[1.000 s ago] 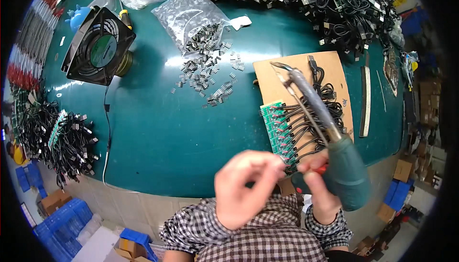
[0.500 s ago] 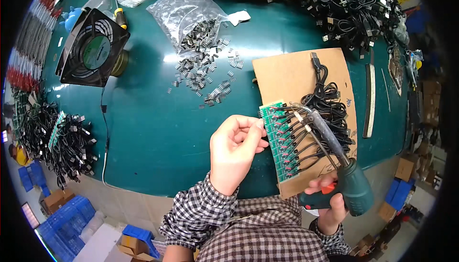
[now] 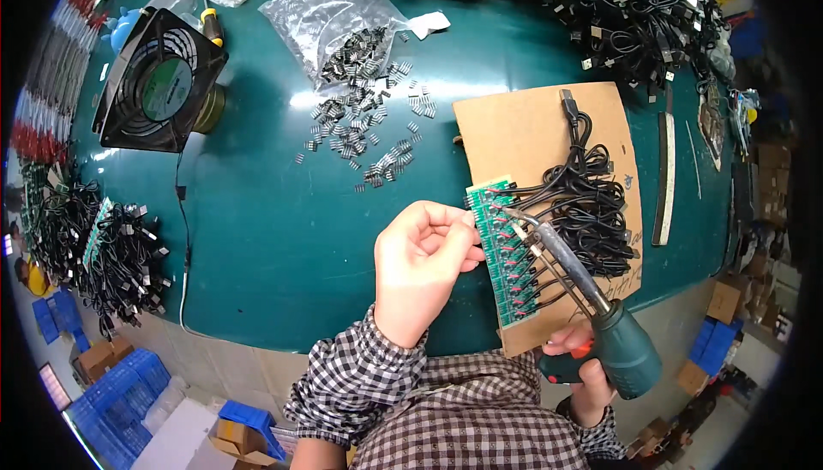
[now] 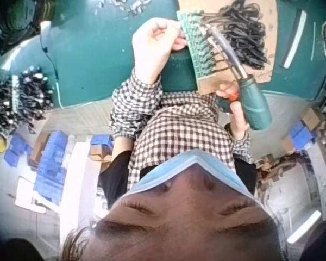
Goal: The person solders electronic components onto circuit boards using a soldering iron, sets aside the completed board assembly, and solders components onto another circuit board.
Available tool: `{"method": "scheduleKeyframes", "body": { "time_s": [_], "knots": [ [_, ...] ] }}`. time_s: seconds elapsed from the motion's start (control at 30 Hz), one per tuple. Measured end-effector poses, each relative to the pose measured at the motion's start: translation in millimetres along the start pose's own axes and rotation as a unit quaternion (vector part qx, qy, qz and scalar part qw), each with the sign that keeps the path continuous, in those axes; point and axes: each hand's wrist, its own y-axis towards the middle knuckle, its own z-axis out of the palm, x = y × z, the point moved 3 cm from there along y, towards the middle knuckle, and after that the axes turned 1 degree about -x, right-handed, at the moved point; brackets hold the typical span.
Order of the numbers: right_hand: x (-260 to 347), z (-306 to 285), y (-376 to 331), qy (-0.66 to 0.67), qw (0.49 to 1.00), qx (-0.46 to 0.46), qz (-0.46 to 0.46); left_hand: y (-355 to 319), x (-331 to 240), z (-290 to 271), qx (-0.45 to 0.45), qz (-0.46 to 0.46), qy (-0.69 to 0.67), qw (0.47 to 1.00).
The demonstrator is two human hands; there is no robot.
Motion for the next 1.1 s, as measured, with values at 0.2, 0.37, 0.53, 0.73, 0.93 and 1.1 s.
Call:
{"method": "scheduleKeyframes", "body": {
  "time_s": [0.2,0.37,0.53,0.73,0.93,1.1],
  "knots": [
    [0,6,-1,0.029,0.999,-0.008,0.028,1,1,0,-0.002,0.005,0.001,1.000],
    [0,11,2,0.016,0.999,0.011,0.033,1,1,-1,0.000,0.005,0.002,1.000],
    [3,16,5,0.006,0.999,0.010,0.037,1,2,0,0.001,0.007,-0.007,1.000],
    [5,18,7,-0.007,0.999,0.006,0.048,2,2,0,-0.004,0.002,-0.004,1.000],
    [2,18,9,-0.009,0.999,0.014,0.036,2,3,0,-0.006,0.002,-0.002,1.000],
    [5,21,10,-0.010,0.999,-0.007,0.052,2,3,1,-0.007,0.004,-0.006,1.000]
  ]
}}
